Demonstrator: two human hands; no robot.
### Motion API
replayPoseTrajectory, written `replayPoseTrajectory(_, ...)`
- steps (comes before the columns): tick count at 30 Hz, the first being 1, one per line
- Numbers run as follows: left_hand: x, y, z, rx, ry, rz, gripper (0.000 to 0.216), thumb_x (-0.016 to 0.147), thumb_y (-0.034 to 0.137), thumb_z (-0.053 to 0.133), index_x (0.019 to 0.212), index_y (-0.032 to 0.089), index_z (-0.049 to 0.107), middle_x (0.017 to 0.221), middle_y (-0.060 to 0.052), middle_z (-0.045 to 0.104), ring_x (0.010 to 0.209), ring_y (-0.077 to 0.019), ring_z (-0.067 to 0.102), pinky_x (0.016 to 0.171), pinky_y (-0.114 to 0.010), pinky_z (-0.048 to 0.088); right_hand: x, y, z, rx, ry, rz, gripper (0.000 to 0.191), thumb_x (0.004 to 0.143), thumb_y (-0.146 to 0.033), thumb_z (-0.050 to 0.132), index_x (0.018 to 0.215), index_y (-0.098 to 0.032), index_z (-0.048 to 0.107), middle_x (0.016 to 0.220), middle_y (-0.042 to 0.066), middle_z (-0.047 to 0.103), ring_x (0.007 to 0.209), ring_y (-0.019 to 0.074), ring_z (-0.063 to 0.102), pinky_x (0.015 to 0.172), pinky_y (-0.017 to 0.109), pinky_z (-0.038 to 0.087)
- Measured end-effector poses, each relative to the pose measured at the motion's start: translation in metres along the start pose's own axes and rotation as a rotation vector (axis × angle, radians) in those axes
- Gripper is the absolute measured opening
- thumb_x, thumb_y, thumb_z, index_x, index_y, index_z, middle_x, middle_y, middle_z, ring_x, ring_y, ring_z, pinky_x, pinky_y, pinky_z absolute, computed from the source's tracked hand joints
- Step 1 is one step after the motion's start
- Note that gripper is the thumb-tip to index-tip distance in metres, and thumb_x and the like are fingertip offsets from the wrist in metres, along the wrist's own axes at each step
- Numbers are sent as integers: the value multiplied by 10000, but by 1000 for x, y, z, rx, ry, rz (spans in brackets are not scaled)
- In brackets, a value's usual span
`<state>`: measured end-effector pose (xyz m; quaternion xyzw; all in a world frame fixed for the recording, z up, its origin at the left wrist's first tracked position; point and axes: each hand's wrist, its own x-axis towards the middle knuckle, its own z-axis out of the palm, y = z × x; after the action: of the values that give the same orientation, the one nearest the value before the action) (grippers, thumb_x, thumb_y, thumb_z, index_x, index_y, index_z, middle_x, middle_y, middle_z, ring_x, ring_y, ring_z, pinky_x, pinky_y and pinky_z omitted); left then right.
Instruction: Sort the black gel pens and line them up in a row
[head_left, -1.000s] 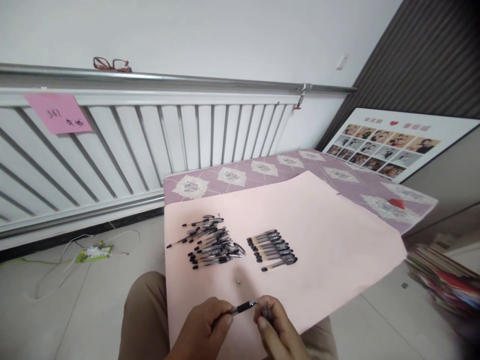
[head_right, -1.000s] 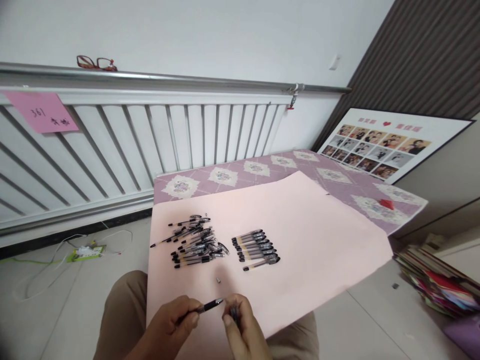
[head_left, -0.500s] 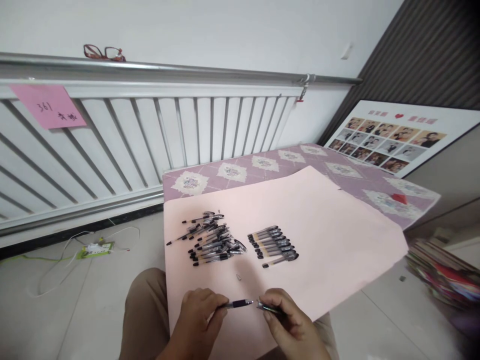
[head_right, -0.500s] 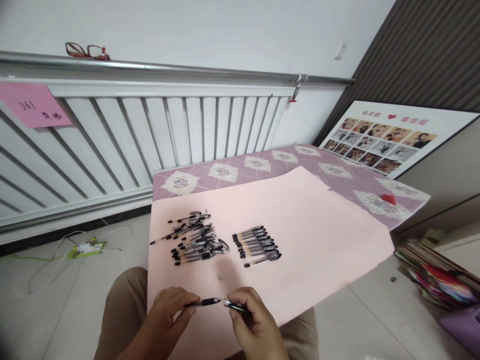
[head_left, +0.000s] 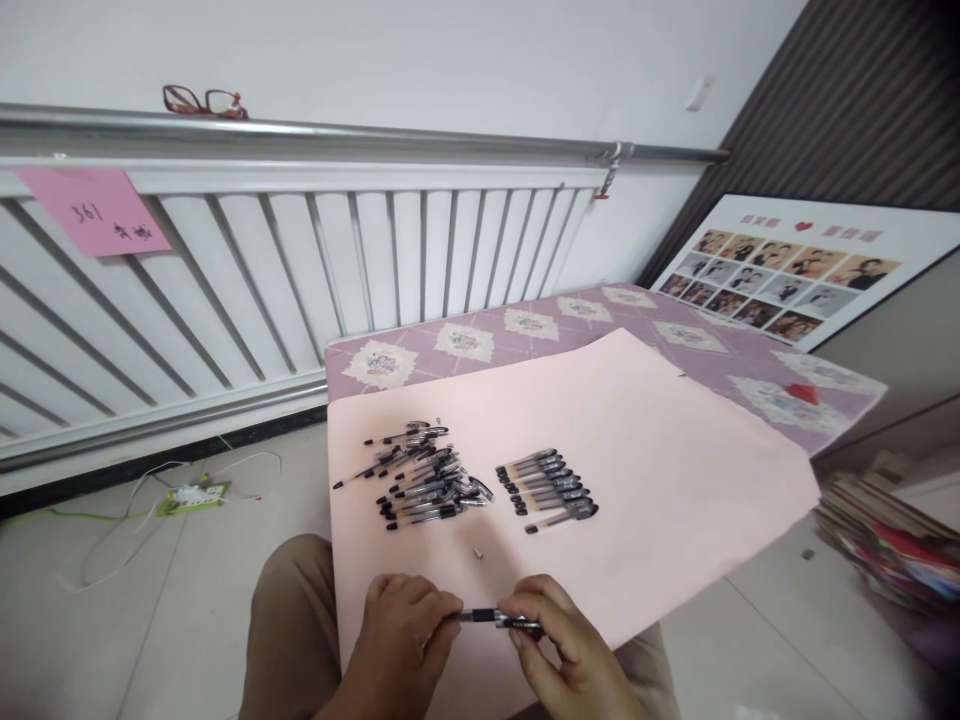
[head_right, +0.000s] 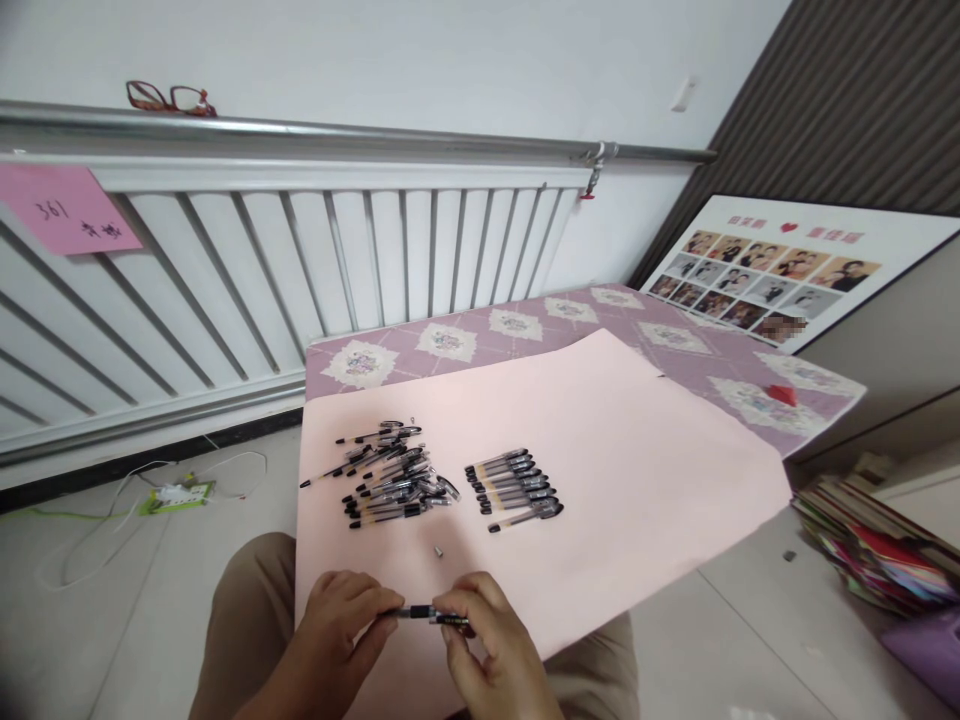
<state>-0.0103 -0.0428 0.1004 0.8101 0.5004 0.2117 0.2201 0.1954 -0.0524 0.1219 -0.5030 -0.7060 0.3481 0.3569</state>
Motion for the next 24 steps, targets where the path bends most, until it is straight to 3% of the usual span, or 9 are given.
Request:
replayPoseTrajectory(5,-1,-9,1,-15,13,15,196,842,190,479,953,262,623,828,-21,637,790,-180,568,764,-348,381,-2,7,-11,-49,79,12,176,828,-172,473,953,-245,574,897,28,551,773,126,591,681,204,482)
replayPoseTrajectory(17,0,2,1,-23,-4,7,175,840,192,488,922,267,623,819,-5,623,797,-174,555,779,-349,356,-2,10,-3,-41,-87,-11,195,820,-121,444,923,-236,563,875,17,531,789,125,569,695,220,463)
replayPoseTrajectory(24,2,8,3,-61,-2,-2,187,819,168,514,923,278,625,807,11,618,784,-160,553,781,-337,331,-1,3,6,-23,-82,37,148,777,-84,456,808,-218,510,810,-2,517,740,124,537,666,220,438)
